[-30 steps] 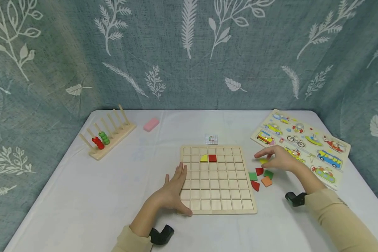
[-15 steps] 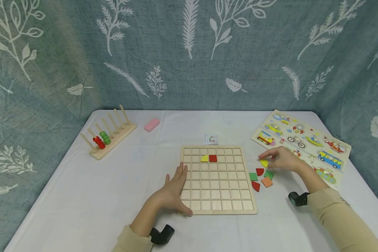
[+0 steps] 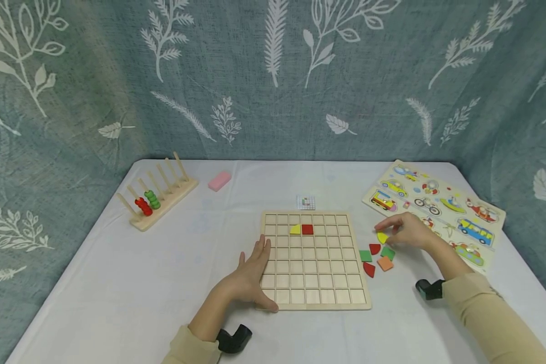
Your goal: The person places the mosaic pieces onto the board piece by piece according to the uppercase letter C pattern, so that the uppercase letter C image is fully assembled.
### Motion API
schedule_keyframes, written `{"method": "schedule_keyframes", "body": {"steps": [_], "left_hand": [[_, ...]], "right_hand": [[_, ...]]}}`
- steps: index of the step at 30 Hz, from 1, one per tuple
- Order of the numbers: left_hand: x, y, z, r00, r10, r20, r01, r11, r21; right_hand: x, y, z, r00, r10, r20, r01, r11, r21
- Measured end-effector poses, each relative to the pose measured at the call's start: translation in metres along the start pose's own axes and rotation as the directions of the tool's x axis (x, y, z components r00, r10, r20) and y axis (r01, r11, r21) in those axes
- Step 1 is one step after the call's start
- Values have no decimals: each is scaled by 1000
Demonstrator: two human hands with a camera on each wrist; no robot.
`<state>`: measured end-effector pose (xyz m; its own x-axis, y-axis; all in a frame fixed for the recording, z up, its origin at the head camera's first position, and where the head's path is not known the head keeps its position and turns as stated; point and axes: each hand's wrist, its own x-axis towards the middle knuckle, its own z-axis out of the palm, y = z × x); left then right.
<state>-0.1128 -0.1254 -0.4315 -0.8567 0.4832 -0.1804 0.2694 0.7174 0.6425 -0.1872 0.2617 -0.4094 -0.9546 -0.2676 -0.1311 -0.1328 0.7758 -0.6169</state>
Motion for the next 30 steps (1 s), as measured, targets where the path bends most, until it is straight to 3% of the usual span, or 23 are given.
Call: {"method": "schedule_keyframes", "body": {"steps": [30], "left_hand": [[0,-1,0,1000,10,-7,-10,1000,4]], "right_hand": [[-4,6,1,1000,9,-15,-9,1000,-1]]}}
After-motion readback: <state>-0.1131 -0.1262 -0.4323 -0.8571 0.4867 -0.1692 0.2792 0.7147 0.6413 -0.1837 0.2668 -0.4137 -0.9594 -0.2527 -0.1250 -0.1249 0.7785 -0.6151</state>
